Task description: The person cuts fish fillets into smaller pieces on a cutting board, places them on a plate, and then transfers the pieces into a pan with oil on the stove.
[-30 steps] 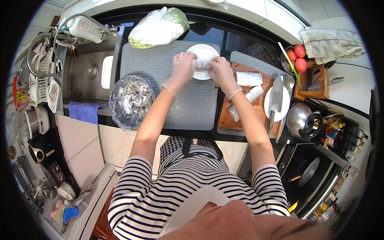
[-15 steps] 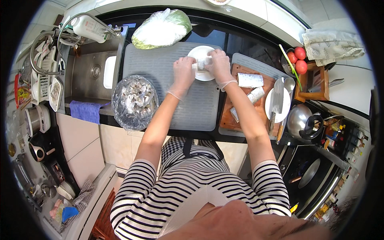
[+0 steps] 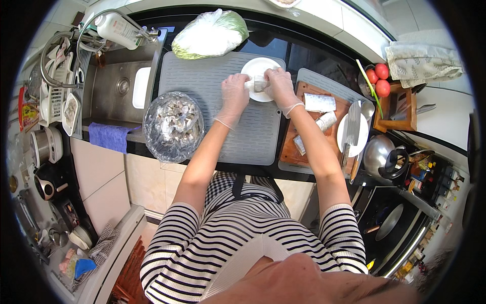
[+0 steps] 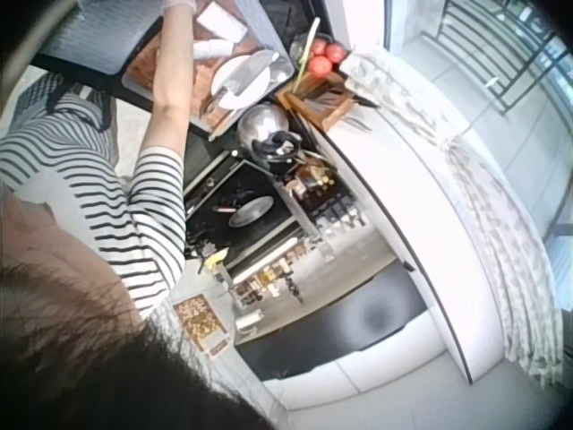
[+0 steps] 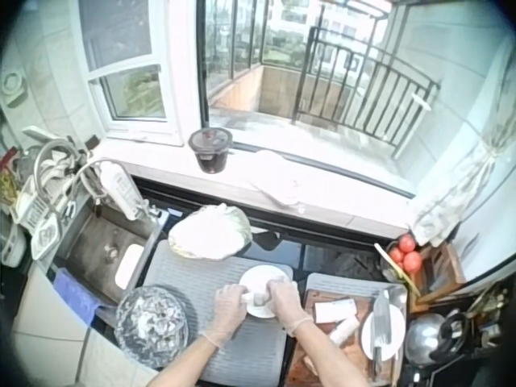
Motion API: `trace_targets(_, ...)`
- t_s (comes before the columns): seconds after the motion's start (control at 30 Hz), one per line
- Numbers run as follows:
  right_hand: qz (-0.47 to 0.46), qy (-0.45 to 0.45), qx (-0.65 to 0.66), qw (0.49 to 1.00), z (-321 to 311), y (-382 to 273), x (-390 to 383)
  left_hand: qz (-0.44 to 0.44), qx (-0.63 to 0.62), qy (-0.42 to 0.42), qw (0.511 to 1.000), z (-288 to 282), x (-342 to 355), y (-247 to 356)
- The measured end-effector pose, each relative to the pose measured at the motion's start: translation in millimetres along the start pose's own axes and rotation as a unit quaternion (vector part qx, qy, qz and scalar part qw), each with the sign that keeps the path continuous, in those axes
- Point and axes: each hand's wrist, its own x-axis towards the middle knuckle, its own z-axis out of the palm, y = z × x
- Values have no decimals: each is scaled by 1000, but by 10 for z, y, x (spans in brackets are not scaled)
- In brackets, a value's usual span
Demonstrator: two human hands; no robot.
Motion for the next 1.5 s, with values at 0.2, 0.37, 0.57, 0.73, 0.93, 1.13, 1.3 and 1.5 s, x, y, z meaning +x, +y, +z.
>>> trace_targets(0.2,-24,131,52,990,-127,-31,74,0,-4,5,1000,-2,-12,11)
trace_targets(0.37,-143,197,-24,970,12,-12,53,0,-11,-6,1000,-22,-53,32)
trace_targets(0.57,-160,131,-26,978,143,40,-195,4,0,-11,1000,-40,-52,47)
trace_targets(0.73,-108,152,35,982,70,26,-110,21,-19,-14,1000,-47,-3,73)
trace_targets(0.93,-53,204,78,974,-35,-45,-54,22,-7,-5,1000,-41,-1,51)
trace_targets(1.13,-36,219,93,971,20,-94,-36,16,0,-13,1000,-43,-44,31)
trace_targets(1.3,-1,234,124,964,37,-123,-31,26,4,-8,1000,-64,-42,13)
trace_targets(1.5,216,154,258,929,66,16,188,14,7,-14,1000,-70,-66,7)
